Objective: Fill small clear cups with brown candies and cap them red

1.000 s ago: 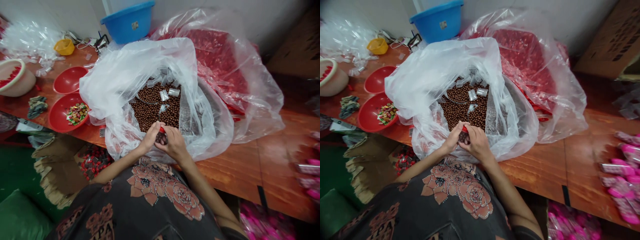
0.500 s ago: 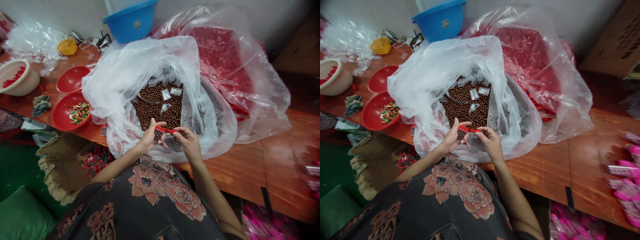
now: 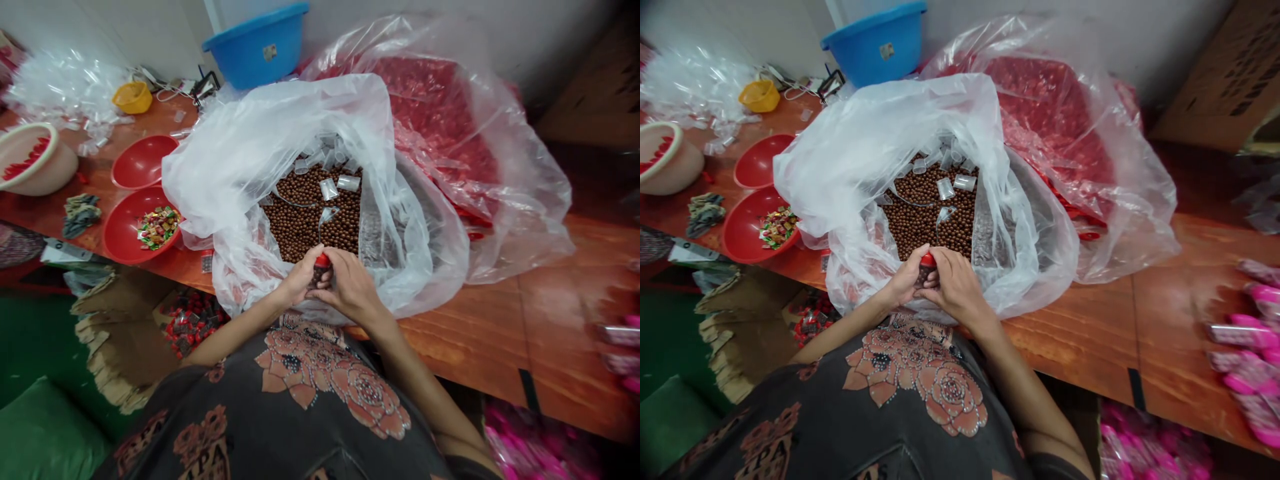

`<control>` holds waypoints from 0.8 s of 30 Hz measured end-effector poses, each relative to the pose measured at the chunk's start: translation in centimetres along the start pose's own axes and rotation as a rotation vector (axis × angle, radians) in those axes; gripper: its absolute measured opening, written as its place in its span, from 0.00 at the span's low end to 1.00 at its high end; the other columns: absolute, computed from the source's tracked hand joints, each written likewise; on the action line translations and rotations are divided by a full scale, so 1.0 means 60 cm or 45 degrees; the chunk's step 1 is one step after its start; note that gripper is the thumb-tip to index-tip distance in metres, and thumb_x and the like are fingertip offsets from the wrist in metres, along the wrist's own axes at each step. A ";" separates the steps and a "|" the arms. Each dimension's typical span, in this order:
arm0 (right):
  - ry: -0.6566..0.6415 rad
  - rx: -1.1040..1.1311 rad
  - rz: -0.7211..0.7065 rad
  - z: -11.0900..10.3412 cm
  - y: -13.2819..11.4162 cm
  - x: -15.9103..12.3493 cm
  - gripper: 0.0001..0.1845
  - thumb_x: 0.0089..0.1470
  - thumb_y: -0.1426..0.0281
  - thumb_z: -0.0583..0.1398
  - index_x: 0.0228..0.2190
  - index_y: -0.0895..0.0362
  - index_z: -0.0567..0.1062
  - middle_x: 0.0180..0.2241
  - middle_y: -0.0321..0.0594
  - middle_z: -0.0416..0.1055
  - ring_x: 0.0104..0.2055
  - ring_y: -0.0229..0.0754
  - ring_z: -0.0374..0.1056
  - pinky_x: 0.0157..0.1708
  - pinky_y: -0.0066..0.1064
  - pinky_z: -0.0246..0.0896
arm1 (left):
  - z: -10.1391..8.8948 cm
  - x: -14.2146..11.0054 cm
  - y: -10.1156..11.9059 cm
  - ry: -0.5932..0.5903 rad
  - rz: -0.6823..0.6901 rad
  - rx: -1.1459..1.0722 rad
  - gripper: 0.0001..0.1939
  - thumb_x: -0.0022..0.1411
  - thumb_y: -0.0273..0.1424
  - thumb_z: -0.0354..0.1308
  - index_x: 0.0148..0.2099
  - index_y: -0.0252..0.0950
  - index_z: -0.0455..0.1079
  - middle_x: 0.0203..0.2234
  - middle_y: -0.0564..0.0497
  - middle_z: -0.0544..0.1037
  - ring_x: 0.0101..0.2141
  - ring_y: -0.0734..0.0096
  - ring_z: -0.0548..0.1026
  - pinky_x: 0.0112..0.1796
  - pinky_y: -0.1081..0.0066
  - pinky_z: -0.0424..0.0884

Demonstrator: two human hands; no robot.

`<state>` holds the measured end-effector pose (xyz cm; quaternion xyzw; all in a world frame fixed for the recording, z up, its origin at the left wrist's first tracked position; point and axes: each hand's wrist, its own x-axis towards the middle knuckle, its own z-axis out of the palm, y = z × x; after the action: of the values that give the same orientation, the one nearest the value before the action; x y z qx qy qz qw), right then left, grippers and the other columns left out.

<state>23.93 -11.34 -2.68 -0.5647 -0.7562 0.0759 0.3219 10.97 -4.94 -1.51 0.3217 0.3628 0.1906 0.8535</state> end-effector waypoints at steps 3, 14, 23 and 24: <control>0.024 -0.037 -0.091 -0.002 0.001 0.004 0.37 0.54 0.57 0.62 0.59 0.60 0.58 0.53 0.55 0.66 0.54 0.54 0.64 0.52 0.48 0.64 | -0.001 -0.002 -0.001 -0.003 0.027 -0.056 0.27 0.60 0.55 0.50 0.25 0.36 0.59 0.15 0.57 0.61 0.14 0.81 0.58 0.14 0.79 0.52; 0.063 0.020 -0.219 0.026 -0.010 -0.004 0.41 0.54 0.57 0.63 0.63 0.58 0.55 0.52 0.54 0.67 0.54 0.52 0.65 0.50 0.47 0.67 | -0.024 -0.031 -0.032 0.086 0.315 0.157 0.24 0.65 0.48 0.44 0.50 0.35 0.64 0.17 0.58 0.64 0.15 0.78 0.60 0.16 0.78 0.57; 0.297 -0.030 0.045 -0.013 0.026 -0.037 0.41 0.54 0.66 0.65 0.65 0.48 0.55 0.56 0.50 0.64 0.58 0.53 0.64 0.57 0.51 0.64 | -0.218 -0.145 0.057 1.126 1.028 0.347 0.17 0.66 0.44 0.47 0.41 0.36 0.68 0.26 0.55 0.68 0.16 0.83 0.58 0.17 0.77 0.52; 0.359 -0.063 0.119 -0.023 0.040 -0.046 0.39 0.54 0.66 0.65 0.64 0.46 0.58 0.55 0.49 0.65 0.58 0.54 0.64 0.57 0.52 0.63 | -0.251 -0.154 0.061 1.254 1.028 0.361 0.16 0.66 0.42 0.46 0.40 0.36 0.68 0.26 0.55 0.68 0.15 0.82 0.57 0.17 0.77 0.52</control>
<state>27.07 -13.36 -3.83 -0.6121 -0.6781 -0.0080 0.4068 -6.67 -1.27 -2.39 0.4173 0.5836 0.5718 0.3979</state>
